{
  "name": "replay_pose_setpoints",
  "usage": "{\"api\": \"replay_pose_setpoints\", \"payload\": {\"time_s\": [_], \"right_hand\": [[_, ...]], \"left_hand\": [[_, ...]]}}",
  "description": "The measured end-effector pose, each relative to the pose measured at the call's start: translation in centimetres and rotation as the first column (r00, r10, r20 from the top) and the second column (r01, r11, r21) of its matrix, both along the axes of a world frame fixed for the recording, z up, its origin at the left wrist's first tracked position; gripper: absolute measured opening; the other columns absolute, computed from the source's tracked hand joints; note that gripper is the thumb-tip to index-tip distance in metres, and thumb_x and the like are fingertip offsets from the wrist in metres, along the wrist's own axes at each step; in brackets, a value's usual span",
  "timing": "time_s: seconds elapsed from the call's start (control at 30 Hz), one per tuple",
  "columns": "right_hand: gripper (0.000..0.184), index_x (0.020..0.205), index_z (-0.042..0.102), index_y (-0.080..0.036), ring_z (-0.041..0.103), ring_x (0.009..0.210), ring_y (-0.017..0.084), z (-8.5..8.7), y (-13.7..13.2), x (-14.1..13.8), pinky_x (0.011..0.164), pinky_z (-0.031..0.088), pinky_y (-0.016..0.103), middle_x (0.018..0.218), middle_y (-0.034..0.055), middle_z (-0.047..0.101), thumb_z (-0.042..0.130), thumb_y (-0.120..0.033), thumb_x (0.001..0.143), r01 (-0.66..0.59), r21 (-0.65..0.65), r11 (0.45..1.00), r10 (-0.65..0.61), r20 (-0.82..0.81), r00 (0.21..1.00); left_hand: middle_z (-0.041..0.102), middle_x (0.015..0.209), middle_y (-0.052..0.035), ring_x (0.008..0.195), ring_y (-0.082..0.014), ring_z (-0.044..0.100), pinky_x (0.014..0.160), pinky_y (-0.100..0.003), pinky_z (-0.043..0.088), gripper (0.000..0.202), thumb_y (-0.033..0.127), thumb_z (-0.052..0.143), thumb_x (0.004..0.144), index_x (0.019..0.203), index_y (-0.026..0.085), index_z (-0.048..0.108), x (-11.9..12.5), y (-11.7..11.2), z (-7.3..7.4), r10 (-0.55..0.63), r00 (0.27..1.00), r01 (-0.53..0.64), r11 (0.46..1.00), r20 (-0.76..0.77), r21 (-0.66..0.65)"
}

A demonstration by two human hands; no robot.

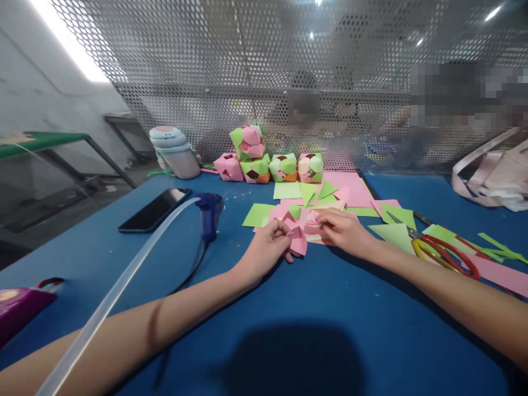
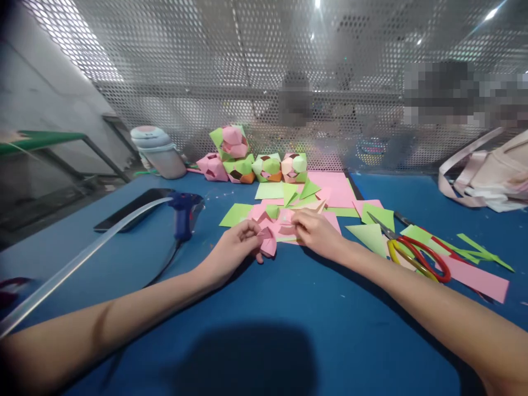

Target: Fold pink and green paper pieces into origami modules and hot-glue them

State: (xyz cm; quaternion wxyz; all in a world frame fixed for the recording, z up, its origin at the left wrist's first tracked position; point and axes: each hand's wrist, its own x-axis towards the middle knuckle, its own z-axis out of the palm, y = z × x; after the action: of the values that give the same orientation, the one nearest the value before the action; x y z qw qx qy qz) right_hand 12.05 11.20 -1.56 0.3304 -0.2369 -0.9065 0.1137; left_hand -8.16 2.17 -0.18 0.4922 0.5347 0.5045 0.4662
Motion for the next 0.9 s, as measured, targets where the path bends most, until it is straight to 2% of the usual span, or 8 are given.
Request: {"api": "replay_pose_setpoints", "payload": {"time_s": [0.13,0.33,0.57,0.67,0.8,0.9], "right_hand": [[0.02,0.096,0.06,-0.018,0.059,0.094,0.017,0.3,-1.9,1.2,0.076,0.051,0.032,0.101,0.0082,0.063,0.047,-0.009,0.085,-0.063,-0.007,0.998,0.063,-0.036,0.997],[0.014,0.096,0.06,-0.021,0.062,0.095,0.018,0.1,-3.4,1.0,0.079,0.054,0.034,0.098,0.0076,0.064,0.05,-0.014,0.089,-0.04,-0.004,0.999,0.04,-0.095,0.995],[0.028,0.112,0.055,-0.024,0.061,0.103,0.02,-0.5,-4.1,1.2,0.087,0.054,0.038,0.111,0.0105,0.064,0.049,-0.011,0.088,-0.124,0.128,0.984,0.118,0.054,0.992],[0.032,0.115,0.056,-0.025,0.06,0.105,0.022,-0.1,-4.5,1.5,0.09,0.052,0.042,0.113,0.0084,0.065,0.051,-0.012,0.086,-0.085,0.147,0.986,0.077,0.055,0.996],[0.031,0.114,0.056,-0.025,0.058,0.107,0.024,1.0,-5.2,1.4,0.091,0.05,0.045,0.115,0.0091,0.062,0.057,-0.018,0.084,0.029,0.137,0.99,-0.018,-0.077,0.997],[0.034,0.116,0.053,-0.027,0.06,0.101,0.024,1.4,-5.8,1.0,0.087,0.051,0.043,0.108,0.0084,0.064,0.061,-0.026,0.083,0.005,0.053,0.999,0.001,-0.108,0.994]], "left_hand": [[0.064,0.066,-0.0009,0.061,-0.0153,0.066,0.052,-0.025,0.05,0.012,0.017,0.055,0.08,0.083,0.017,0.043,0.2,0.0,0.2,0.026,0.996,-0.023,0.999,0.085,-0.031],[0.063,0.068,0.0005,0.055,-0.0111,0.062,0.057,-0.026,0.051,0.01,0.017,0.055,0.081,0.089,0.016,0.049,-0.2,-0.1,-0.1,0.009,0.992,-0.011,1.0,0.123,0.018],[0.065,0.079,-0.0017,0.064,-0.0117,0.065,0.067,-0.027,0.053,0.014,0.022,0.06,0.08,0.089,0.014,0.054,-0.2,-0.3,0.0,0.097,0.989,-0.103,0.994,0.112,0.045],[0.064,0.082,-0.0012,0.067,-0.0111,0.066,0.069,-0.026,0.054,0.014,0.019,0.06,0.079,0.089,0.014,0.053,-0.1,-0.5,0.2,0.14,0.982,-0.148,0.987,0.124,0.057],[0.063,0.087,-0.0012,0.073,-0.0113,0.067,0.072,-0.025,0.054,0.01,0.019,0.055,0.082,0.092,0.015,0.053,0.4,-1.3,0.6,0.13,0.991,-0.131,0.981,0.015,0.142],[0.065,0.09,-0.0018,0.078,-0.0126,0.067,0.073,-0.025,0.053,0.014,0.016,0.051,0.084,0.098,0.016,0.054,1.1,-2.4,0.5,0.07,0.991,-0.048,0.979,-0.11,0.196]]}}
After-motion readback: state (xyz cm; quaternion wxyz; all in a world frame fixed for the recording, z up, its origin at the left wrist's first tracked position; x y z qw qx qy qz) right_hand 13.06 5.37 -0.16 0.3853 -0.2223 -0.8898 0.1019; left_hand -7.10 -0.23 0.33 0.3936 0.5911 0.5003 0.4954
